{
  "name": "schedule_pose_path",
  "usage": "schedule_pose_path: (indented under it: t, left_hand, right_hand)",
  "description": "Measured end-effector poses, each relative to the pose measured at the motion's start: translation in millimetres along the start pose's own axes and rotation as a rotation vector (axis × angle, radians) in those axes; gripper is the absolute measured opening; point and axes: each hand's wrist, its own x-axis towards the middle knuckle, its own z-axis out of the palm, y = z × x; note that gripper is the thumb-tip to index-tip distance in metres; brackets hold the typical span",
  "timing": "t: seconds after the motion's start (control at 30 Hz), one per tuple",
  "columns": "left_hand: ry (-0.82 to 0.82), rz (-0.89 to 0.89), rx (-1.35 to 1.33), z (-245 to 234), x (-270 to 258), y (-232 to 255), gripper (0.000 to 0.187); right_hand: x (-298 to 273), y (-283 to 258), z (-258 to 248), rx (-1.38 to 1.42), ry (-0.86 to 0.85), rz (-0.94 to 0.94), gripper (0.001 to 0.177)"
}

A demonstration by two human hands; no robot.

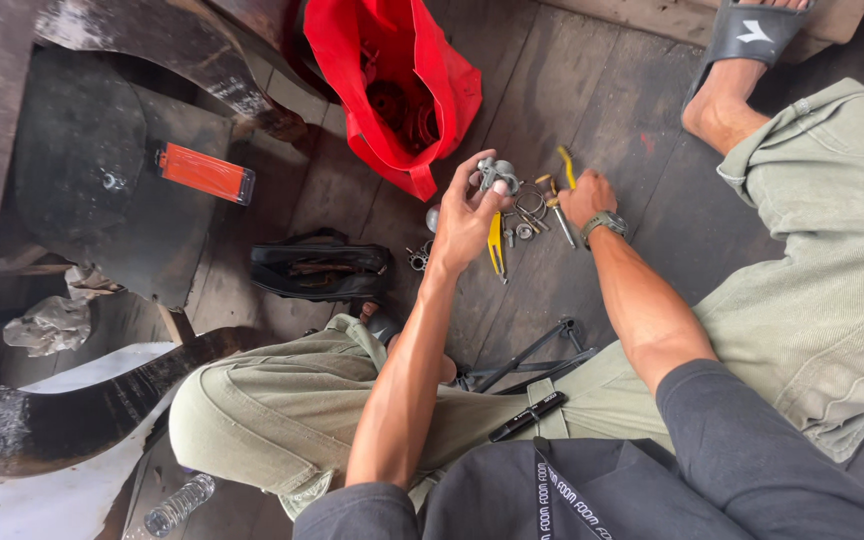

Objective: The person sits on the floor and uses a small brush to clean a metallic mechanical part held in their left hand. They rotate the part to scrub various surfaces and crevices with the brush.

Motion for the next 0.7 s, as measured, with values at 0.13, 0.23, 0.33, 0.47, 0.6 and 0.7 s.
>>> schedule_pose_path:
  t: [0.13, 0.23, 0.33, 0.47, 0.6, 0.7]
  left_hand:
    - [-0.075, 0.067, 0.034, 4, -12, 40, 0.050]
    - [-0.160, 0.107, 0.146, 5, -24, 82, 0.053]
    - [-0.222, 0.204, 0.095, 22, -46, 148, 0.052]
    - [-0.191, 0.206, -0.016, 23, -57, 186, 0.047]
    - [-0.171, 0.214, -0.106, 23, -62, 200, 0.054]
    - [-0.090, 0.313, -0.030, 21, -63, 190, 0.056]
  right_hand:
    - [37, -18, -31, 0.264, 0.204, -0.043, 0.024]
    - [56, -77, -115, 0.487, 0.322, -0.082, 0.023]
    - [60, -137, -231, 0.559, 0.330, -0.318, 0.020]
    - [-21, -246, -404, 0.692, 0.051, -0.638, 0.016]
    - [-66, -266, -466, 0.499, -0.080, -0.869, 0.014]
    - [-63, -262, -442, 0.570, -0.009, -1.065, 0.009]
